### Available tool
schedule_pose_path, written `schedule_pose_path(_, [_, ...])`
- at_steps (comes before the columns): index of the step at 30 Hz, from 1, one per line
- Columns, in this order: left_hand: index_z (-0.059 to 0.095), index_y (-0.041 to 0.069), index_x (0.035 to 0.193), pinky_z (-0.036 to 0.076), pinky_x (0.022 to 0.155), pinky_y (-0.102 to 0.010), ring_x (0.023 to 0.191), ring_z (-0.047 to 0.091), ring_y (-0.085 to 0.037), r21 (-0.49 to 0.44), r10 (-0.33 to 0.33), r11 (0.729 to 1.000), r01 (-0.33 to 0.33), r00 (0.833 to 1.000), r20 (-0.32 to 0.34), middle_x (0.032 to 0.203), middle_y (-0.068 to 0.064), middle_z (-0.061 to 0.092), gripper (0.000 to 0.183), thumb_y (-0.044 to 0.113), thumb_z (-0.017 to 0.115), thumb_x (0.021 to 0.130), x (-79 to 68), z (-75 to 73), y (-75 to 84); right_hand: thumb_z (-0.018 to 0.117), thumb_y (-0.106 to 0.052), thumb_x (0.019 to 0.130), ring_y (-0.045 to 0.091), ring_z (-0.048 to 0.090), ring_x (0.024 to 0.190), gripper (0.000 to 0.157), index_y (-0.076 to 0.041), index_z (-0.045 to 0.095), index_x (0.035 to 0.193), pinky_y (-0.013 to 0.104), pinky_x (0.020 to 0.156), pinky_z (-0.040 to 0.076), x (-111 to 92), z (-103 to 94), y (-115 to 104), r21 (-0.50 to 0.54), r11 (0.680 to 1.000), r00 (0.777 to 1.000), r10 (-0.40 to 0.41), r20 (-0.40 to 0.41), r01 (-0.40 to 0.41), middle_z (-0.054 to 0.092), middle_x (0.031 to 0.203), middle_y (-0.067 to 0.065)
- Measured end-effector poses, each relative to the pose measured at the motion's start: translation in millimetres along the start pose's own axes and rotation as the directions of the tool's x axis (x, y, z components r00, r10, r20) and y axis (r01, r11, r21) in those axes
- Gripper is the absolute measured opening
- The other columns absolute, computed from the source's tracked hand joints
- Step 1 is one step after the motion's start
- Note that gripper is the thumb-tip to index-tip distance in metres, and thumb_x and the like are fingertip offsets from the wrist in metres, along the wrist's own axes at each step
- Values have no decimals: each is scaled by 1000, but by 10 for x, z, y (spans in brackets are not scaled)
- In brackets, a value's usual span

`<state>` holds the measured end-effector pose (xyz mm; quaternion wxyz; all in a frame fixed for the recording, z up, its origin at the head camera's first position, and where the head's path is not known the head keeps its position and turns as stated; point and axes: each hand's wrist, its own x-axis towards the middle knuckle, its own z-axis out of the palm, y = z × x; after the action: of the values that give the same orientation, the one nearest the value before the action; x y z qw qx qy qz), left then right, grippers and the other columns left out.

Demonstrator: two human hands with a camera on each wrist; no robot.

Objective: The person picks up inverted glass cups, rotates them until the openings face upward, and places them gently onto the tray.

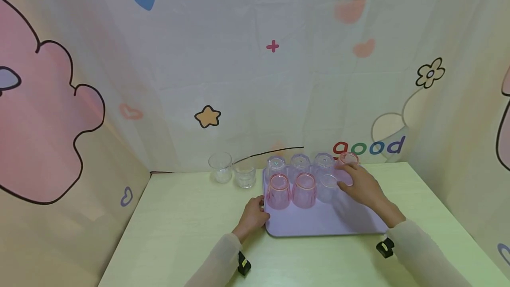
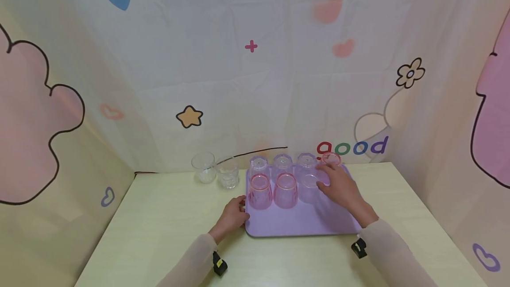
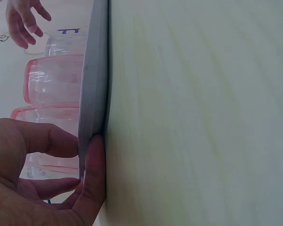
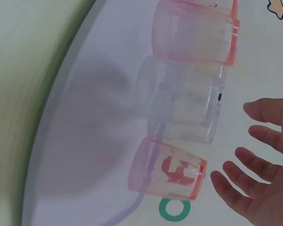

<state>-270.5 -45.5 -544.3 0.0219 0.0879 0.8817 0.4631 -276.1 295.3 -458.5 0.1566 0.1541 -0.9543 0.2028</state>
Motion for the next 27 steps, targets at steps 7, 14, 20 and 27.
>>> schedule_pose_path(7, [51,-18,136,55,84,-44,93,59,-25,-6,2,1000,-2,1000,2,112,-23,61,66,-8,64,72,2,-7,6,77,-11,87,54,55,118,44,3,64,127,70,91,48,-168,-69,162,16,1000,999,25,-32,-24,57,132,32])
schedule_pose_path(14, [51,-18,136,55,84,-43,92,58,-24,-1,-4,1000,4,1000,2,111,-22,61,66,-8,64,72,0,-5,13,78,-12,87,54,56,114,45,4,64,127,70,90,47,-360,-84,332,11,998,997,63,-36,-63,58,127,32])
schedule_pose_path(20, [51,-18,136,56,83,-43,92,60,-25,-4,-1,1000,1,1000,-2,112,-23,62,66,-9,64,72,5,-2,9,76,-14,89,56,54,116,46,6,63,128,71,91,46,-486,-76,474,-4,992,992,124,-10,-124,55,129,34])
schedule_pose_path(27, [51,-19,135,57,80,-42,91,61,-25,-7,8,1000,-8,1000,-2,110,-22,63,66,-9,64,71,9,5,-1,73,-13,90,59,52,114,47,8,60,129,72,88,45,-585,-59,662,-12,982,982,188,29,-188,52,128,39])
